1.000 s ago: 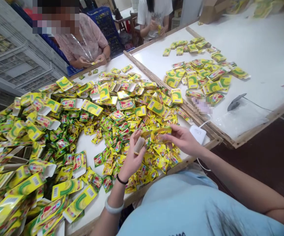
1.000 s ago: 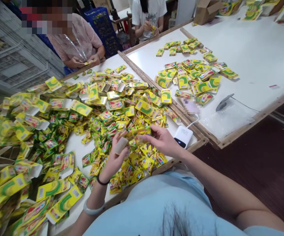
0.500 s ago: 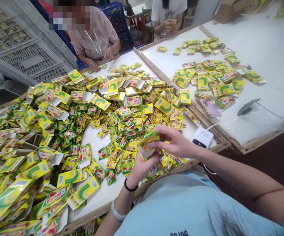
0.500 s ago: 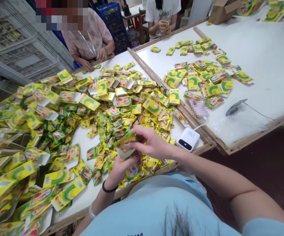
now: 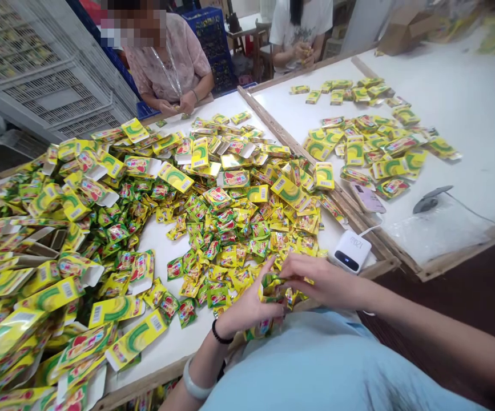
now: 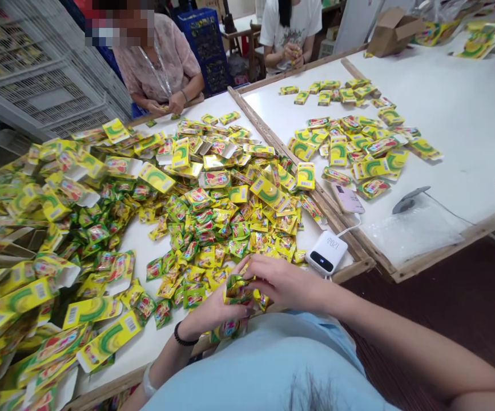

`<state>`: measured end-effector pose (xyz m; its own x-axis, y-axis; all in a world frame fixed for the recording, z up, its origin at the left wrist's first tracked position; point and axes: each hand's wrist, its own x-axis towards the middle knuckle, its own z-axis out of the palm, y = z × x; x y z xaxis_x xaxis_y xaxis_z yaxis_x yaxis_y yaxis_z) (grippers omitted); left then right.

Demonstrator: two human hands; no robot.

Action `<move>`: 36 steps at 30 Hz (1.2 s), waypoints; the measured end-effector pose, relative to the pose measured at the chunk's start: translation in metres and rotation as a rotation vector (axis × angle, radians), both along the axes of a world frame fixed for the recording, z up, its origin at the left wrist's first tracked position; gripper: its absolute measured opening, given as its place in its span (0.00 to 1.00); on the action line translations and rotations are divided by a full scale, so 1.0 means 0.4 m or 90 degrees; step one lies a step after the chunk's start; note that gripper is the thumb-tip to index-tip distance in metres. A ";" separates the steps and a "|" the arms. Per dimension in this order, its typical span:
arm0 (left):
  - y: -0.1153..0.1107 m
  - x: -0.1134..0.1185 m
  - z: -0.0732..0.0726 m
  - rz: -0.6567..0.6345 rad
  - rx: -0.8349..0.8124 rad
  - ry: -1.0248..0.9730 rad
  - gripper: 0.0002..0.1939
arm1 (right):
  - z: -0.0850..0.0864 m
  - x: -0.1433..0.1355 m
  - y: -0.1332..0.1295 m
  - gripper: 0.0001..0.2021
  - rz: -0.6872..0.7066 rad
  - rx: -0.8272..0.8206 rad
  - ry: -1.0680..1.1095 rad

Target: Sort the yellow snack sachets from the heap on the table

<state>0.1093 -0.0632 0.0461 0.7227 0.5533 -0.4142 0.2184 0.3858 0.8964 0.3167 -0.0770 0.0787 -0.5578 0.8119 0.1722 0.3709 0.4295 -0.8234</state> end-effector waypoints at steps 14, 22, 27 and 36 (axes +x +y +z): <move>0.044 0.040 0.017 -0.050 0.276 0.014 0.51 | 0.016 0.068 -0.024 0.11 -0.071 -0.047 -0.009; 0.153 0.069 -0.111 0.158 0.734 0.475 0.28 | -0.019 0.176 0.048 0.23 -0.543 0.253 -0.415; 0.155 0.025 -0.135 0.157 0.592 0.320 0.19 | -0.166 0.078 0.026 0.25 -0.112 0.167 -0.391; 0.155 -0.035 -0.108 0.383 0.373 0.159 0.18 | -0.224 0.092 0.041 0.11 -0.160 0.190 -0.278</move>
<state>0.0953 -0.0010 0.0031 0.1657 0.9849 -0.0501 0.3422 -0.0097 0.9396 0.3535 -0.0607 -0.0108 -0.4252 0.8802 0.2109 0.7688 0.4742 -0.4291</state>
